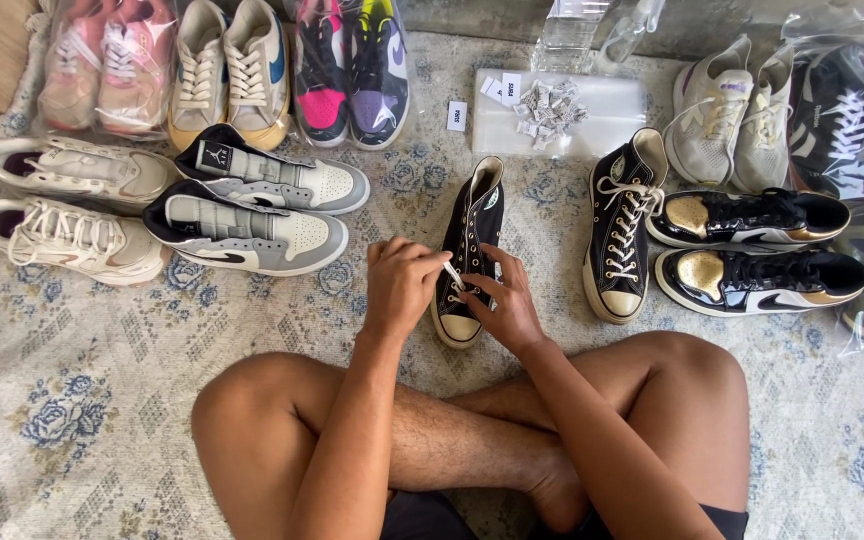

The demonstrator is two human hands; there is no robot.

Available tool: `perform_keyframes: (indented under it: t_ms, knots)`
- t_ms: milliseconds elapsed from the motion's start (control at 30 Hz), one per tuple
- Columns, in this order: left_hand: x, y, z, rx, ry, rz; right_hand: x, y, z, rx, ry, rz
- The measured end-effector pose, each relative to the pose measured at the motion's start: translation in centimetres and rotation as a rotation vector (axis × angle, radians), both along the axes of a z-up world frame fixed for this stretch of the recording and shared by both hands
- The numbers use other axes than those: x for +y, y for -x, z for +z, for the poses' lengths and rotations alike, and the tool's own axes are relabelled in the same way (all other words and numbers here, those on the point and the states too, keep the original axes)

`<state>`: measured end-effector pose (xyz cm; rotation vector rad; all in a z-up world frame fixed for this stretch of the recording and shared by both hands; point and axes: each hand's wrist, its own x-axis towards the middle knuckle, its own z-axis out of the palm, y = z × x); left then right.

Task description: Lacing a black high-top sneaker while sitting on a rug surrounded by other shoes.

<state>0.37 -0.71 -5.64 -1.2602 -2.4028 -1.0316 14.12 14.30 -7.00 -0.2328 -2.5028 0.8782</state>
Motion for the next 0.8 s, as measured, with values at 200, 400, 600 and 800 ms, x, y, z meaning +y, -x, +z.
perform_keyframes:
  t_ms: [200,400,600,800]
  knots:
    - [0.6,0.4,-1.3,0.064,-0.068,0.011,0.4,0.3,-1.3,-0.023,0.044,-0.001]
    - [0.6,0.8,-2.6,-0.02,-0.065,0.02,0.0,0.4,-0.3,-0.008,0.118,-0.004]
    - [0.3,0.6,-1.8,-0.12,-0.033,0.065,0.1,0.4,-0.9,0.016,0.211,-0.035]
    - [0.4,0.3,-1.5,-0.148,-0.047,0.061,0.3,0.6,-1.8,-0.001,0.233,-0.05]
